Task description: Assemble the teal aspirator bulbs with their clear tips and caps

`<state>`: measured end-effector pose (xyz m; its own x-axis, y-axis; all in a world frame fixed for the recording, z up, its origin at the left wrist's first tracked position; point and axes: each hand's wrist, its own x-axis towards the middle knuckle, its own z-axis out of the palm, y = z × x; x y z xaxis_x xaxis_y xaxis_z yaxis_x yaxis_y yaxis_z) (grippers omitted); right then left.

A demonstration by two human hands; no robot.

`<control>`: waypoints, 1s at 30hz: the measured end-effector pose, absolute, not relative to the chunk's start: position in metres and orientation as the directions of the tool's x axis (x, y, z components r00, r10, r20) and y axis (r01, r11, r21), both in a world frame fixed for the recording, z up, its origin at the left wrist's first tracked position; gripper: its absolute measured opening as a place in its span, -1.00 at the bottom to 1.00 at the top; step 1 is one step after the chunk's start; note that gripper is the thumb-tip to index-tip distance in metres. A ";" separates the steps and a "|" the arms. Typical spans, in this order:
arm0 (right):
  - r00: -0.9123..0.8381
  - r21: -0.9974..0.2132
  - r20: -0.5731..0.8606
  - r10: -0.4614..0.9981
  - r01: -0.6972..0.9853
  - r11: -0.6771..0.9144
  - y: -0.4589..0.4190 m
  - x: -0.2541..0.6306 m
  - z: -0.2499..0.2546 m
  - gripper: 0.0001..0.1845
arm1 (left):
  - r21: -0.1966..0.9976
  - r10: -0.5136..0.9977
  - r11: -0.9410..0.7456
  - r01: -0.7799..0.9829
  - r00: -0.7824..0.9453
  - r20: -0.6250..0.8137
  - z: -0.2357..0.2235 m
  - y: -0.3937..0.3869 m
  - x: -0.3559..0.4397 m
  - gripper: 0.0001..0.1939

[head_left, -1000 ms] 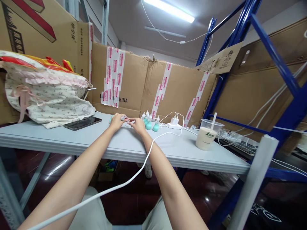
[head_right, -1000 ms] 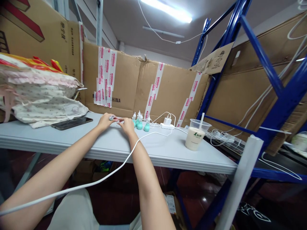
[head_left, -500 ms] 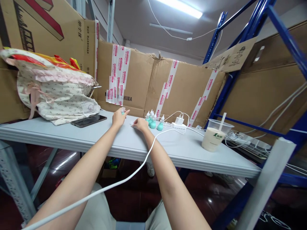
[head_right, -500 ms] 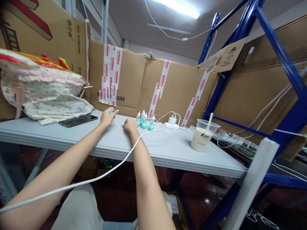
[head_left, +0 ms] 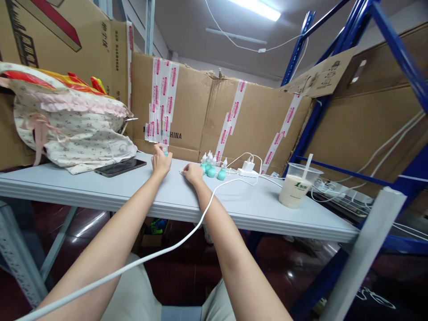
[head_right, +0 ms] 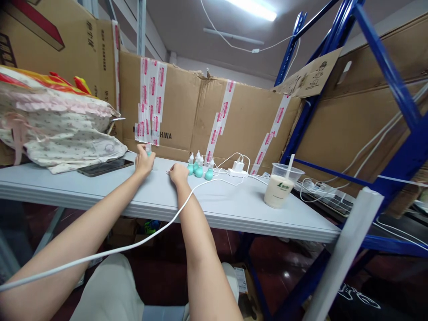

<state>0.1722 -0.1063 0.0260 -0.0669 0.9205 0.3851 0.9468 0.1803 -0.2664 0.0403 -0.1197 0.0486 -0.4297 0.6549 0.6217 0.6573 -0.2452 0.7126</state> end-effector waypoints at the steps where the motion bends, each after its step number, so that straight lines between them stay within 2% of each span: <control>1: -0.065 -0.270 0.384 0.921 0.946 0.180 -0.106 0.172 0.026 -0.79 | 0.701 0.648 -0.247 0.669 -0.424 0.633 0.048 -0.119 0.040 -0.60; 7: -0.079 -0.278 0.396 0.915 0.939 0.201 -0.111 0.175 0.025 -0.75 | 0.556 0.655 -0.281 0.782 -0.267 0.707 0.040 -0.115 0.042 -0.65; 10: -0.076 -0.265 0.543 0.837 0.929 0.256 -0.121 0.176 0.032 -0.74 | 0.455 0.678 -0.312 0.834 -0.140 0.721 0.038 -0.115 0.043 -0.63; 13: -0.102 -0.206 0.684 0.722 0.923 0.326 -0.134 0.176 0.042 -0.71 | 0.414 0.710 -0.321 0.852 -0.073 0.700 0.038 -0.114 0.042 -0.64; 18: -0.259 -0.048 0.683 0.683 0.917 0.396 -0.145 0.172 0.050 -0.72 | 0.386 0.730 -0.363 0.848 0.002 0.683 0.035 -0.109 0.041 -0.64; 22: -0.309 0.025 0.679 0.666 0.916 0.400 -0.142 0.173 0.048 -0.78 | 0.412 0.745 -0.422 0.807 0.050 0.665 0.032 -0.104 0.040 -0.64; 27: -0.291 0.015 0.711 0.640 0.916 0.401 -0.140 0.176 0.047 -0.80 | 0.445 0.742 -0.439 0.780 0.036 0.669 0.033 -0.106 0.040 -0.64; 30: -0.233 -0.048 0.724 0.650 0.922 0.383 -0.141 0.176 0.047 -0.78 | 0.472 0.719 -0.379 0.796 -0.068 0.692 0.037 -0.111 0.043 -0.65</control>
